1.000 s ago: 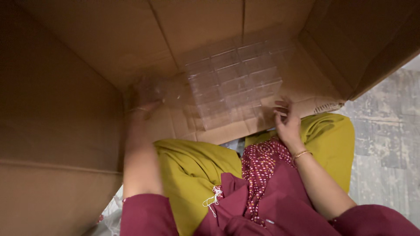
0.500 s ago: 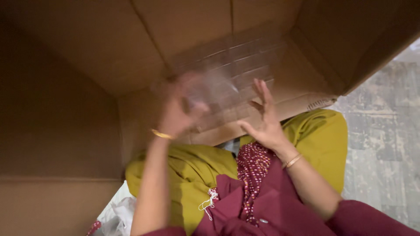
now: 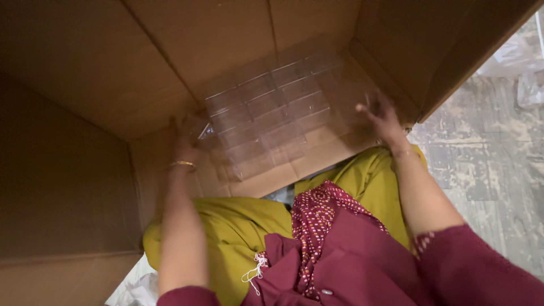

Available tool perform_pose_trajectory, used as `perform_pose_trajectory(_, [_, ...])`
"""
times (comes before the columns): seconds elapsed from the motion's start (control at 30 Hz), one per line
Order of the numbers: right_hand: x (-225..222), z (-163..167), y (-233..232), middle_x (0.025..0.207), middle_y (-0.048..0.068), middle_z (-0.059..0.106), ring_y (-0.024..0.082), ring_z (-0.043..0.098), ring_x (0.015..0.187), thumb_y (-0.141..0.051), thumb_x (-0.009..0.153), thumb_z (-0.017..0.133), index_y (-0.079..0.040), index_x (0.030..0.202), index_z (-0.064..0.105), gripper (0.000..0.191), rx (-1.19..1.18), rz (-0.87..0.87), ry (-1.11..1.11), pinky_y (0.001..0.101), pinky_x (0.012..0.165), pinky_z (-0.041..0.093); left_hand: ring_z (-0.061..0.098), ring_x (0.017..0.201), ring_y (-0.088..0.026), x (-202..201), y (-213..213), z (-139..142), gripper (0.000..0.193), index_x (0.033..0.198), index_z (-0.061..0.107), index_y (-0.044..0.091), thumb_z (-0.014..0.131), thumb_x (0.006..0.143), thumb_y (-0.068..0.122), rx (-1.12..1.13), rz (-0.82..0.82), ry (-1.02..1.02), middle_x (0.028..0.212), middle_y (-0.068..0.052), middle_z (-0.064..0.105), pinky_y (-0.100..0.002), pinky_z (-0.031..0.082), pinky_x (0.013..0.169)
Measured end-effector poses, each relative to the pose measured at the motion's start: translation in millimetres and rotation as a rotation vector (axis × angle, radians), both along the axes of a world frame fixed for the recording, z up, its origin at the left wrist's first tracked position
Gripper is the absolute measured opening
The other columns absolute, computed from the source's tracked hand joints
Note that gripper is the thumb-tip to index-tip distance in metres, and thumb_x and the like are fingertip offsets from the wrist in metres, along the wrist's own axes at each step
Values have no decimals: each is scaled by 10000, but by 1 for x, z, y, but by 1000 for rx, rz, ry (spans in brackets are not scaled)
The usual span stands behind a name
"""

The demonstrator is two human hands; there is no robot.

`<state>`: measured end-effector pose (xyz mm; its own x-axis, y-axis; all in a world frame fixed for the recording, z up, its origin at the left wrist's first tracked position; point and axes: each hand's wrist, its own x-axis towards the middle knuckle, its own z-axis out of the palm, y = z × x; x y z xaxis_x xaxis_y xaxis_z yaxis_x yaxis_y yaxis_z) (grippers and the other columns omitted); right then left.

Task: The person sits on the floor with a large cardboard carton in front of them. They take clear plastic containers, place each into a small plastic bag, twist the bag closed, and set the bagged container into the carton, repeating this for many containers.

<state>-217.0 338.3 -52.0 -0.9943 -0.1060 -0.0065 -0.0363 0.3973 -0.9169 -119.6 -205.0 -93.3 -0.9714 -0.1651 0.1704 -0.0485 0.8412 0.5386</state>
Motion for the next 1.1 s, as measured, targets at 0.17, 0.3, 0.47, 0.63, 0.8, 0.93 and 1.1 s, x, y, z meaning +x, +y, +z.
perform_pose_trajectory(0.17, [-37,-6,-19,1556,104,537,178,527,1292,-338,1054,646,-154,1602,357,646,-106,-43,-40,307,987,484,488,1342,-380,0,17,9,736,1502,470,103,703,804,104,89,235,-22,1481,-186,556,-422,389,1134])
perform_pose_trajectory(0.3, [-42,-20,-34,1245,135,612,223,562,1061,-348,1088,633,-115,1462,450,477,-194,-246,-47,326,889,508,568,1298,-354,4,14,17,661,1453,532,89,714,828,204,211,292,-142,1435,-193,604,-420,440,1123])
perform_pose_trajectory(0.47, [-42,-33,-32,1266,93,581,185,561,1179,-191,1092,615,-82,1428,441,394,-13,45,222,327,989,489,735,1196,-336,15,0,22,566,1370,673,63,682,919,405,283,500,-799,1327,-228,738,-440,547,1088])
perform_pose_trajectory(0.63, [-39,-29,-39,1276,107,693,173,650,1202,-155,1086,687,-65,1346,567,300,-71,54,148,335,1049,539,465,1348,-412,22,11,57,892,1517,439,-22,875,812,308,43,448,265,1441,-247,526,-542,366,1104])
perform_pose_trajectory(0.8, [-43,-32,-43,1282,124,633,195,590,1164,-187,910,741,-59,1388,434,582,-132,69,111,345,951,518,489,1354,-410,-1,118,106,827,1495,477,79,890,840,371,69,212,306,1453,-196,556,-537,374,1158])
perform_pose_trajectory(0.93, [-40,-40,-25,1153,247,699,367,669,1116,-293,1043,695,-35,1352,637,407,610,51,75,449,925,551,511,1309,-388,-26,247,132,806,1517,431,153,813,857,412,229,-58,113,1397,-189,570,-542,421,1098])
perform_pose_trajectory(1.1, [-20,-31,6,1174,125,699,249,688,1001,-75,978,562,-23,1299,641,334,-556,-337,-139,419,844,587,501,1323,-366,-57,360,132,817,1472,415,156,804,816,450,99,-138,54,1399,-159,534,-634,360,1102])
